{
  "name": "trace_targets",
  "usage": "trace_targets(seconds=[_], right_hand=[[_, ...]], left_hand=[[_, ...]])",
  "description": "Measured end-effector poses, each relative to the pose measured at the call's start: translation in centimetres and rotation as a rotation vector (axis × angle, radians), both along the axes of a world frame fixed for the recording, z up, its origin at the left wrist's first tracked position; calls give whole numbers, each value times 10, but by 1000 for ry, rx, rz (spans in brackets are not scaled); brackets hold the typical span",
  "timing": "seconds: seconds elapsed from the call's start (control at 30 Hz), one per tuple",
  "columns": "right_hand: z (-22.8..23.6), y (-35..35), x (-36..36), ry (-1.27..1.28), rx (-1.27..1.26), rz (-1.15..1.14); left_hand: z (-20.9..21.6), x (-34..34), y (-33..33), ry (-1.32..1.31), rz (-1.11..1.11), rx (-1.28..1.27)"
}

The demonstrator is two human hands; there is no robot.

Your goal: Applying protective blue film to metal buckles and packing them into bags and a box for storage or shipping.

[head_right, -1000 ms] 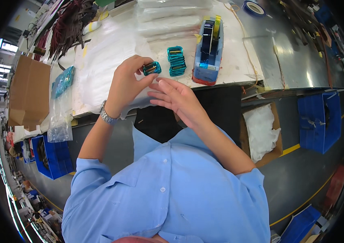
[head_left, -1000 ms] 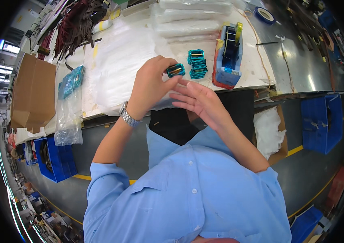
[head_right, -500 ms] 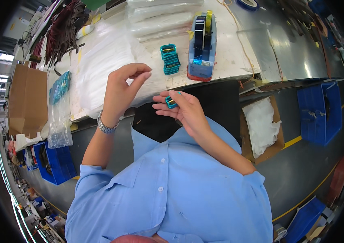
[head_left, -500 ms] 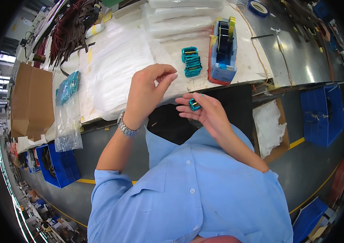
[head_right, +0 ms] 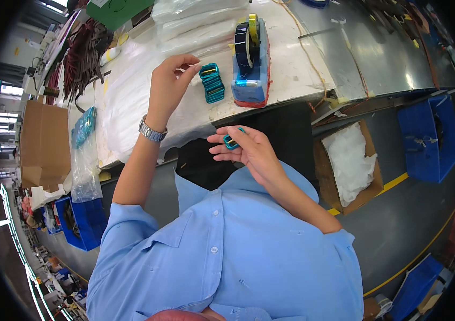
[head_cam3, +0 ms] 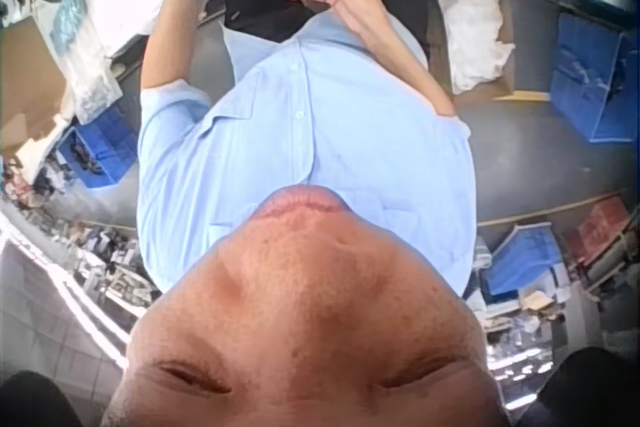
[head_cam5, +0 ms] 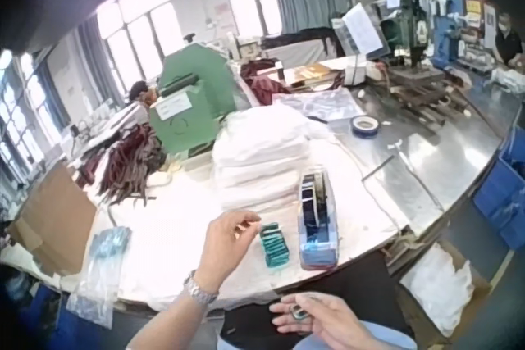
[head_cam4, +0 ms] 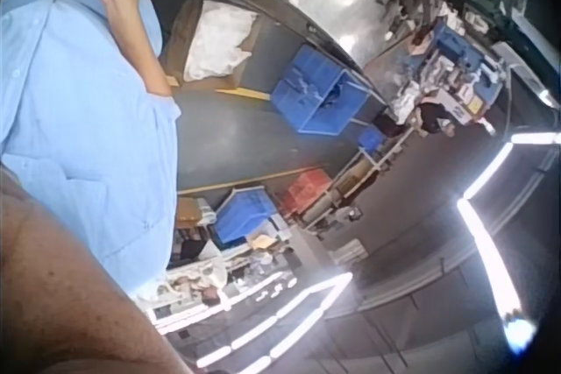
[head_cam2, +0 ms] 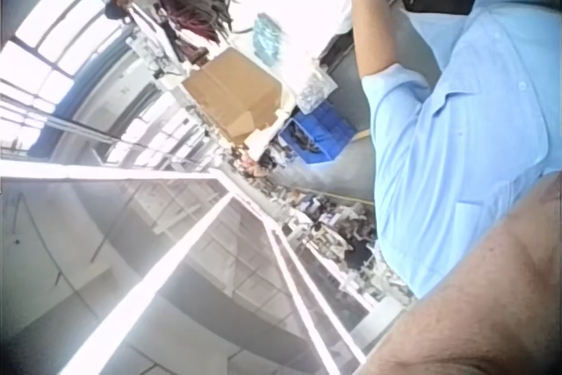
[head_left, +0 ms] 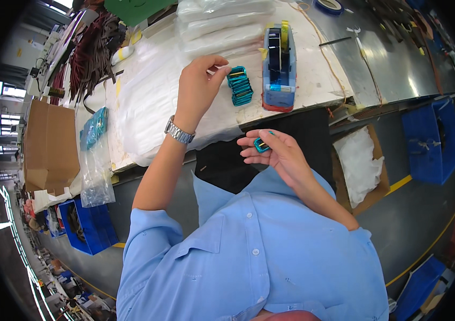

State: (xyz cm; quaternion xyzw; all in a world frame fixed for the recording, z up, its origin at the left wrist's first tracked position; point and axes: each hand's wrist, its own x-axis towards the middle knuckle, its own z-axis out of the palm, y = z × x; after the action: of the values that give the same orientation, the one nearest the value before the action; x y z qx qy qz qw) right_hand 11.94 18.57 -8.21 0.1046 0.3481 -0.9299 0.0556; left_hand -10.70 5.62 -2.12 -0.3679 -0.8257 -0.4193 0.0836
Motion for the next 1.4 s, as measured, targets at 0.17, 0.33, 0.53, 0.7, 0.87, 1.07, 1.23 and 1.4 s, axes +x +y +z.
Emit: trace_targets(seconds=[0.17,0.33,0.53,0.7,0.87,1.07,1.23,1.4], right_hand=[[2,3,0,8,-11,-17],[6,3,-4,-13,1,10],[16,1,-11,14,147,-32],[19,-5,-34,160,326,-185],[16,-11,-53,234,478,-238],[18,-9,-56,188,750,-243],[21,-6,-55,151,765,-199],[23,-5,-55,158,777,-199]], left_hand=[[20,12,6,108,-24,-115],[3,28,4,294,-72,-167],[-7,45,0,316,-88,-148],[-15,46,-2,317,-98,-94],[-16,50,-2,307,-84,-39],[-23,54,-4,10,-27,169],[-20,52,-3,-274,82,181],[-19,49,-1,-367,106,56]])
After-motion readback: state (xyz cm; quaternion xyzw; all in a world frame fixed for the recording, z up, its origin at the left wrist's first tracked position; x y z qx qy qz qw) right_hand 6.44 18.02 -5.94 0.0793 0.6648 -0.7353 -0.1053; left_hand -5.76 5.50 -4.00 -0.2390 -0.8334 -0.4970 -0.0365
